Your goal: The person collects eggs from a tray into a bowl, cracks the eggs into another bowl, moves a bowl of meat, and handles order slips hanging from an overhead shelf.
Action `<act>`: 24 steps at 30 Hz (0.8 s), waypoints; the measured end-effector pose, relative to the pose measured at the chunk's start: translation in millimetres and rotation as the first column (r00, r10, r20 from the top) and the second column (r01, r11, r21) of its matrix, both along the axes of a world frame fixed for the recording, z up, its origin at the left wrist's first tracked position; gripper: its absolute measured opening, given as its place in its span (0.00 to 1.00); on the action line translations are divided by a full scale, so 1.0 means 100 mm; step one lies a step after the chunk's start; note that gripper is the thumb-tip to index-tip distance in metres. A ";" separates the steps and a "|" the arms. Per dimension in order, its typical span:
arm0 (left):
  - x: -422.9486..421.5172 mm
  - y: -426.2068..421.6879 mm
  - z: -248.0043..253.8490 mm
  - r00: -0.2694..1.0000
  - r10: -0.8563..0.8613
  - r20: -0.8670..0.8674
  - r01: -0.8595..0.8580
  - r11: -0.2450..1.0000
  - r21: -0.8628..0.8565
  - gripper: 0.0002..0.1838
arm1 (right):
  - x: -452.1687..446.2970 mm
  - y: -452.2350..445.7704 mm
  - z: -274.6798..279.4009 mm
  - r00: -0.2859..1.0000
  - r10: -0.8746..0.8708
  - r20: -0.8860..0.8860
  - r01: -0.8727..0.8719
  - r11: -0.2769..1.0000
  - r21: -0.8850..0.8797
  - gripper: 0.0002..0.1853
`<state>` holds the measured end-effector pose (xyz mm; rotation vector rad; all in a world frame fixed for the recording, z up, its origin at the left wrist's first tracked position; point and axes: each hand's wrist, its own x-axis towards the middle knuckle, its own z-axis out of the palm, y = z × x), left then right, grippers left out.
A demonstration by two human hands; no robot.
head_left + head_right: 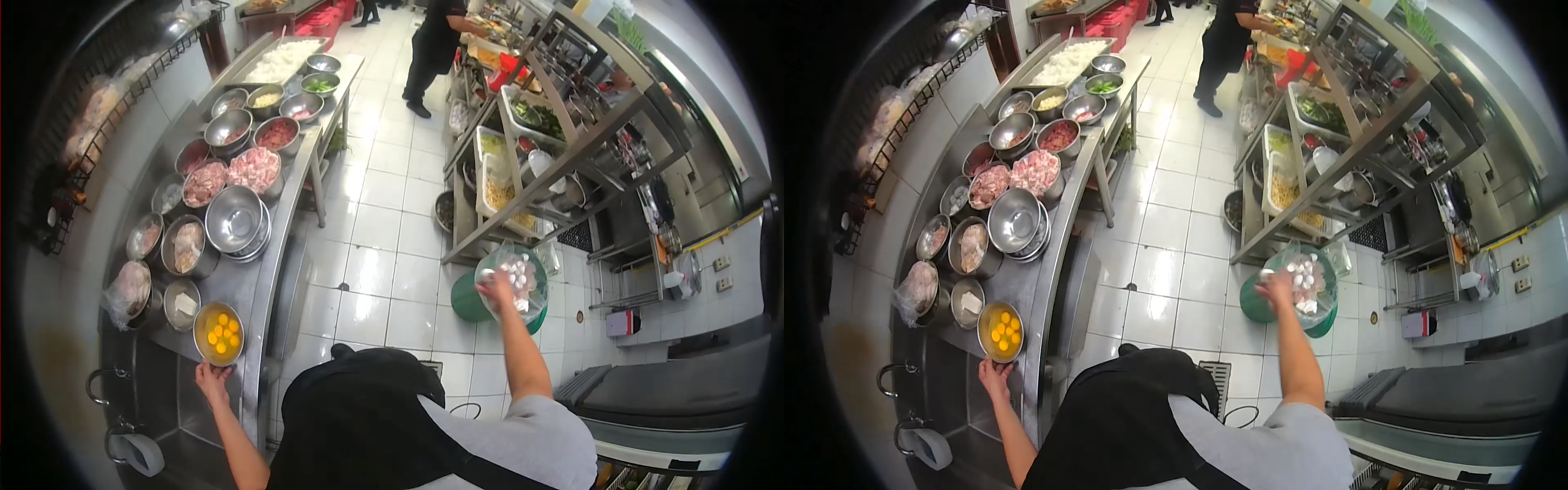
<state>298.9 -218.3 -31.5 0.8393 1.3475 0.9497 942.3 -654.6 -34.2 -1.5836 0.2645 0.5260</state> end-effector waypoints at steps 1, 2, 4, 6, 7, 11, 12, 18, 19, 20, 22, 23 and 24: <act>0.08 -0.03 0.15 1.000 -0.015 0.013 0.015 1.000 -0.008 0.11 | 0.14 -0.20 0.16 0.991 -0.078 0.106 0.104 0.959 -0.263 0.27; 0.06 0.02 0.09 1.000 -0.004 0.019 0.004 1.000 -0.004 0.11 | 0.35 -0.54 0.09 0.933 0.148 0.327 0.089 0.787 -0.610 0.26; 0.04 0.10 -0.10 0.997 -0.038 -0.067 0.038 0.999 0.006 0.09 | 0.50 -0.81 0.02 0.844 0.414 0.340 0.125 0.465 -0.876 0.22; 0.10 0.07 -0.12 0.998 -0.013 -0.066 0.015 0.999 0.033 0.08 | 0.63 -0.92 -0.28 0.912 0.389 0.129 -0.104 0.524 -0.845 0.20; 0.13 0.07 -0.12 0.997 -0.003 -0.074 0.007 0.998 0.058 0.08 | 0.76 -0.97 -0.66 0.916 0.401 -0.003 -0.265 0.600 -0.755 0.19; 0.21 -0.15 0.06 0.966 0.111 -0.232 -0.076 0.985 0.156 0.10 | 0.10 0.00 -0.70 0.413 0.855 -0.314 -0.746 0.120 -0.655 0.17; 0.15 -0.18 -0.06 0.971 0.142 -0.194 -0.108 0.979 0.175 0.11 | -0.17 0.30 -0.65 0.462 0.827 -0.321 -0.780 0.206 -0.591 0.17; -0.24 -0.54 0.18 0.916 0.331 -0.226 -0.293 0.938 0.184 0.07 | -1.09 1.53 -0.55 0.181 0.929 -0.323 -0.962 0.099 -0.256 0.10; -0.39 -0.59 0.10 0.890 0.353 -0.289 -0.301 0.930 0.210 0.08 | -1.16 1.64 -0.56 0.106 0.966 -0.236 -0.975 0.054 -0.217 0.09; -0.59 -0.67 0.04 0.857 0.376 -0.353 -0.309 0.922 0.234 0.09 | -1.17 1.75 -0.66 0.046 0.983 -0.178 -0.974 0.004 -0.226 0.11; -0.85 -0.89 0.14 0.808 0.482 -0.340 -0.416 0.874 0.250 0.10 | -1.27 1.97 -0.59 -0.079 0.993 -0.082 -0.976 -0.094 -0.194 0.16; -1.00 -0.97 0.19 0.799 0.516 -0.309 -0.453 0.854 0.255 0.11 | -1.34 2.06 -0.53 -0.117 0.993 -0.015 -0.978 -0.118 -0.173 0.13; -1.17 -1.09 0.29 0.775 0.554 -0.305 -0.490 0.831 0.265 0.11 | -1.40 2.14 -0.52 -0.135 0.991 -0.009 -0.974 -0.134 -0.185 0.15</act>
